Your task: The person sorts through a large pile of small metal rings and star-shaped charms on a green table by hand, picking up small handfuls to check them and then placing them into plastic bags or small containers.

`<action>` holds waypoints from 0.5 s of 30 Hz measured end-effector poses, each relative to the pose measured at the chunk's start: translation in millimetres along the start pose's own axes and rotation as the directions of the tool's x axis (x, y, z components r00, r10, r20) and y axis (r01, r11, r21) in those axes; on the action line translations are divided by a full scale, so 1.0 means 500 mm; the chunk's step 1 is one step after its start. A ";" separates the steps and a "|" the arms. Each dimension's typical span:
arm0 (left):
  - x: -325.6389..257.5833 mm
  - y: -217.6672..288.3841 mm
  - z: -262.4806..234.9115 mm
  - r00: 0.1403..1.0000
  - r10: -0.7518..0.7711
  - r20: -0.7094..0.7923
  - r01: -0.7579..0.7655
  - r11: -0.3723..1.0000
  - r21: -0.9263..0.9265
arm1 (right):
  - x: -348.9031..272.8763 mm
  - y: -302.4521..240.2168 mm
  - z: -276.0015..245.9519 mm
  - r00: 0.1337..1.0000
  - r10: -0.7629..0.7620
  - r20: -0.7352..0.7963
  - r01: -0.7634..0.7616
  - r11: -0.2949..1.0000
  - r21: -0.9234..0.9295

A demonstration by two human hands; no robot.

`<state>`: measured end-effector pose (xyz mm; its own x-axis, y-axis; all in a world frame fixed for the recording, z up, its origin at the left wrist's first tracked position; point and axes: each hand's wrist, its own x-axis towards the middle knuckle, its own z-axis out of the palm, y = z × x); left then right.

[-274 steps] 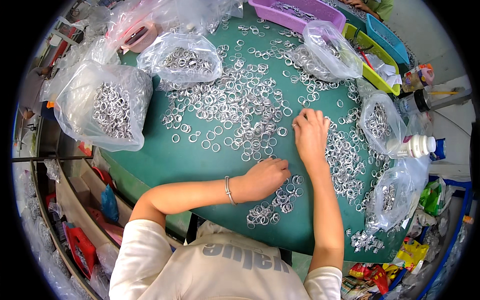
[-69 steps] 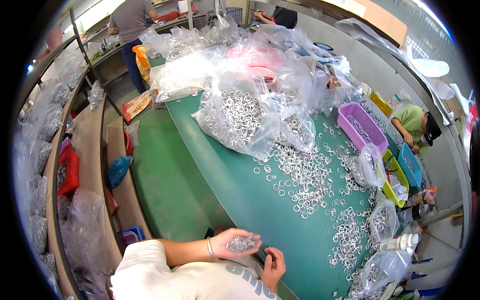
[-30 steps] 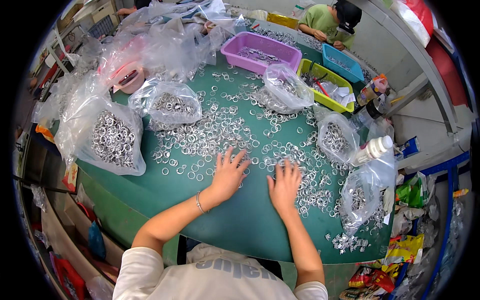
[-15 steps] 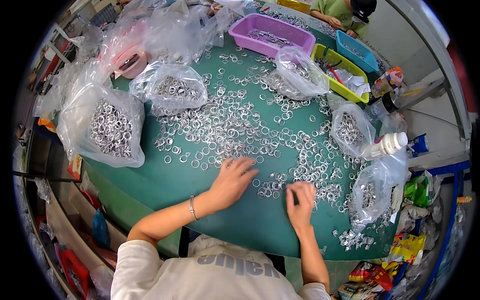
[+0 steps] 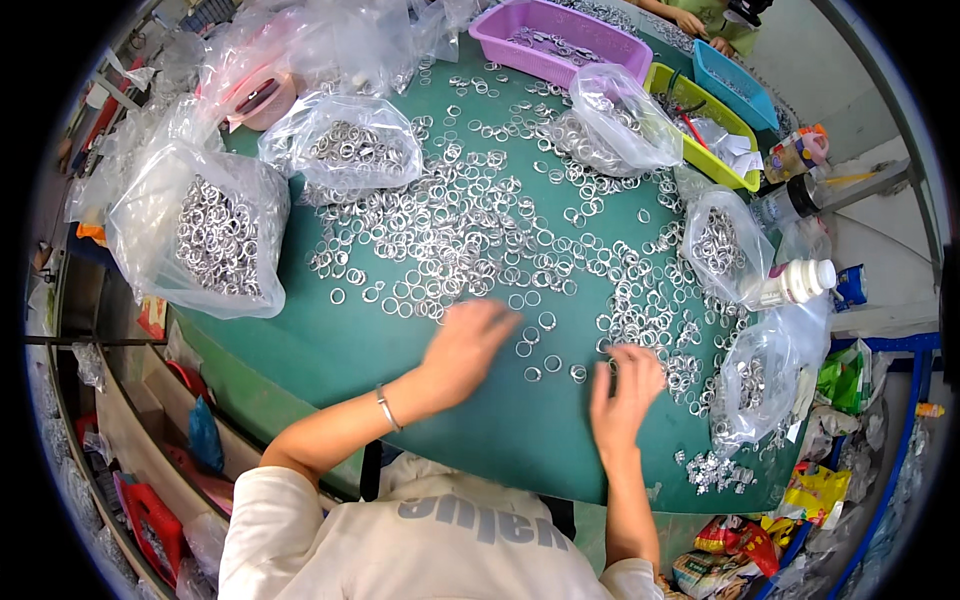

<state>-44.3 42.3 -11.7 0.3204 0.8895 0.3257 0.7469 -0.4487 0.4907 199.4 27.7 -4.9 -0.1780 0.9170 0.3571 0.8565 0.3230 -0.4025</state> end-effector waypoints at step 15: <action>0.078 -0.013 0.019 0.935 0.243 0.257 -0.224 0.969 -0.104 | -0.007 -0.090 0.047 0.929 -0.305 0.210 0.269 0.946 0.183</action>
<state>-31.0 80.6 -9.6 0.6310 0.7448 0.2168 0.5913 -0.6427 0.4871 150.1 15.4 -7.7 -0.5281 0.8027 0.2771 0.6735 0.5947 -0.4390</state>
